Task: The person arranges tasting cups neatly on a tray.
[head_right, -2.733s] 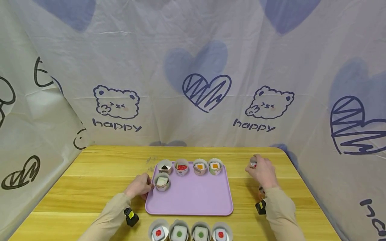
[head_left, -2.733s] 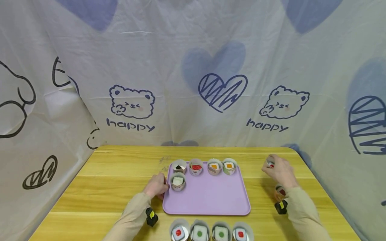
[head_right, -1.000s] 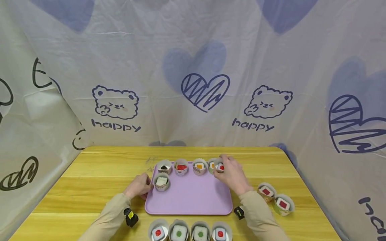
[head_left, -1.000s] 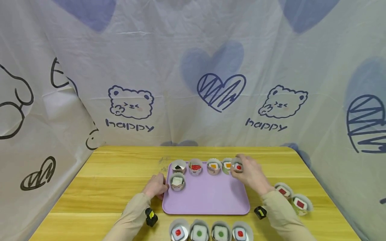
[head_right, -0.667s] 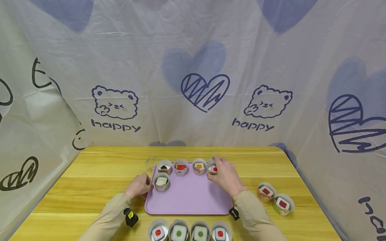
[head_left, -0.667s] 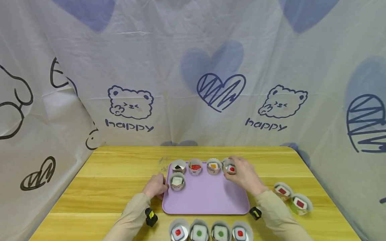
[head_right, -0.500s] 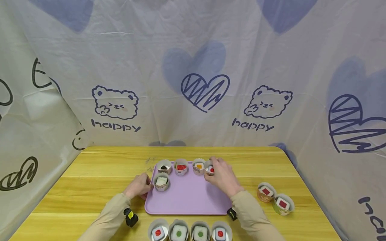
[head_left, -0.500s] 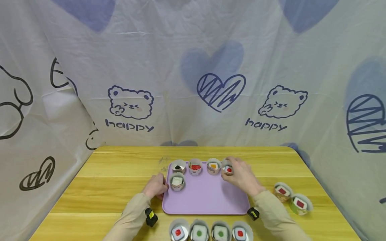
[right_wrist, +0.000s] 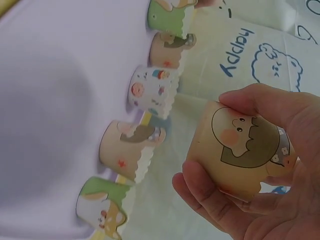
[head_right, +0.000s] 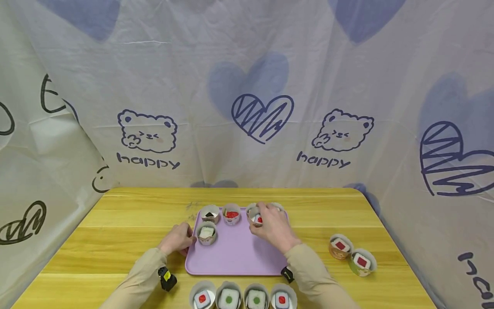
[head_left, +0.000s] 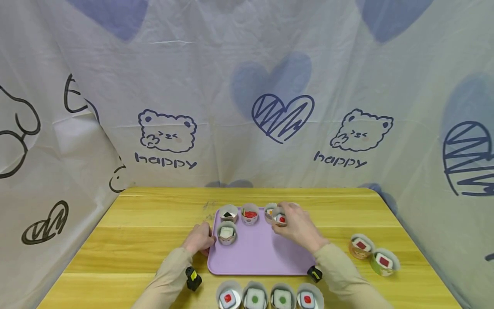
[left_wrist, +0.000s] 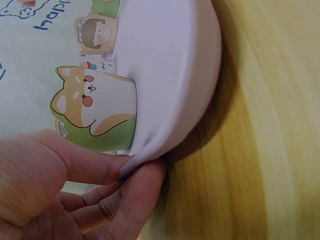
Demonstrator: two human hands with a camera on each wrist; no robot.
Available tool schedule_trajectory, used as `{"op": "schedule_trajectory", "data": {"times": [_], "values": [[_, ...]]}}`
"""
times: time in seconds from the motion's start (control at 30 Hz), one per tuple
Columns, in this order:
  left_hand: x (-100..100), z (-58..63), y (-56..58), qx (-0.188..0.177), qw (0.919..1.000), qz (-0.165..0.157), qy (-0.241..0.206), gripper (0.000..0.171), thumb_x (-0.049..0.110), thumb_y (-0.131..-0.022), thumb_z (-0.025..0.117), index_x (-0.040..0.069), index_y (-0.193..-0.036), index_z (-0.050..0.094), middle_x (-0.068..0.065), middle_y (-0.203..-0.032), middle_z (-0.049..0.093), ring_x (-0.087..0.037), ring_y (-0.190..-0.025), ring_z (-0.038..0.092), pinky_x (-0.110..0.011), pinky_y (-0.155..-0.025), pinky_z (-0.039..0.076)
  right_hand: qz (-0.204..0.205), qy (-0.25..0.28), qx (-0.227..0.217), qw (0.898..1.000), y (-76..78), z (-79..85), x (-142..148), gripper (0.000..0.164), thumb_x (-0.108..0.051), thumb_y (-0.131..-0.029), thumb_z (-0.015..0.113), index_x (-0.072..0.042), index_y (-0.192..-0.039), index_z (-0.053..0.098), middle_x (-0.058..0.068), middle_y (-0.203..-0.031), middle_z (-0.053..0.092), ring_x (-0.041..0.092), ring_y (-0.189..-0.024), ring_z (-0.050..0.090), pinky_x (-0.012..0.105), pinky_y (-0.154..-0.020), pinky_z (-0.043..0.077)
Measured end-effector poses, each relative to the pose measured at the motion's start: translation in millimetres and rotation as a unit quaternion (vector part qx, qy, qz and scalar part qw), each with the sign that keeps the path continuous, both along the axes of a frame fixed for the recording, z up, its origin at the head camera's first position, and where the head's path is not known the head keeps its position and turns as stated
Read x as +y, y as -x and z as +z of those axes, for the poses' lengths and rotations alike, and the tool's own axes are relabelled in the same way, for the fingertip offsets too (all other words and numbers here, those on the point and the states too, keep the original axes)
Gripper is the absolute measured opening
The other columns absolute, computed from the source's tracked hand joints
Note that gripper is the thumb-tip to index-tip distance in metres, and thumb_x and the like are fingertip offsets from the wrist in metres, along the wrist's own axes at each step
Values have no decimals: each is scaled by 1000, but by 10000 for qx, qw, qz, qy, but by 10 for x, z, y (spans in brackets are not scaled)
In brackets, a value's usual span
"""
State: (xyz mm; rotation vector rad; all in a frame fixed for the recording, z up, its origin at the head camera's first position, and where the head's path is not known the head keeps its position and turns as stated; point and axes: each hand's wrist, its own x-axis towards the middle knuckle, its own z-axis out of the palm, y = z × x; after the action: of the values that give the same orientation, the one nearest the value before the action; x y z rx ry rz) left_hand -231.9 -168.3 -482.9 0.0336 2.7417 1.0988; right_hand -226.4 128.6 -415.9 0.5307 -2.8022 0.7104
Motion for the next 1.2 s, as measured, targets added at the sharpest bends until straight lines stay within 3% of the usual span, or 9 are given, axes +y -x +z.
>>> {"op": "schedule_trajectory", "data": {"times": [0.13, 0.37, 0.6, 0.83, 1.1, 1.2], "values": [[0, -10, 8, 24, 10000, -11, 49, 7, -3, -86, 60, -4, -79, 60, -16, -69, 64, -19, -48, 65, -29, -45, 58, 85, -111, 158, 9998, -2, 6, -91, 41, -20, -77, 82, -6, -112, 65, 12, -98, 72, 24, -85, 66, 41, -75, 56], [-3, -12, 23, 37, 10000, -37, 52, 7, -3, -86, 59, -4, -79, 60, -16, -69, 64, -18, -48, 64, -29, -45, 58, 318, -28, -139, 9994, 7, 10, -249, 44, -18, -80, 80, -3, -117, 63, 16, -103, 70, 18, -78, 63, 26, -61, 53], [-5, -8, 25, -4, 10000, -44, 49, 7, -3, -87, 59, -4, -80, 59, -15, -69, 63, -18, -49, 64, -29, -45, 58, 474, -121, -237, 9985, 31, 5, -416, 50, -22, -79, 81, -1, -120, 63, 18, -109, 70, 29, -97, 65, 40, -78, 55], [-3, -6, 31, -13, 10000, -26, 67, 7, -3, -87, 60, -4, -81, 59, -15, -69, 63, -18, -48, 64, -29, -45, 58, 491, -181, -530, 9972, 71, -20, -541, 49, -24, -79, 81, -2, -118, 61, 15, -101, 68, 20, -83, 60, 35, -70, 50], [-8, -9, 23, 15, 9999, -36, 132, 8, -3, -88, 60, -4, -80, 60, -16, -69, 63, -19, -48, 65, -29, -45, 58, 697, -171, -680, 9951, 118, -73, -637, 50, -20, -79, 81, 1, -119, 60, 19, -103, 67, 26, -85, 64, 37, -71, 59], [-7, -16, 25, 39, 9999, -35, 143, 9, -3, -87, 60, -3, -78, 59, -15, -68, 63, -18, -48, 65, -28, -45, 58, 738, -290, -751, 9940, 133, -111, -670, 57, -20, -79, 82, 4, -124, 58, 21, -106, 67, 30, -90, 66, 40, -77, 61]]}}
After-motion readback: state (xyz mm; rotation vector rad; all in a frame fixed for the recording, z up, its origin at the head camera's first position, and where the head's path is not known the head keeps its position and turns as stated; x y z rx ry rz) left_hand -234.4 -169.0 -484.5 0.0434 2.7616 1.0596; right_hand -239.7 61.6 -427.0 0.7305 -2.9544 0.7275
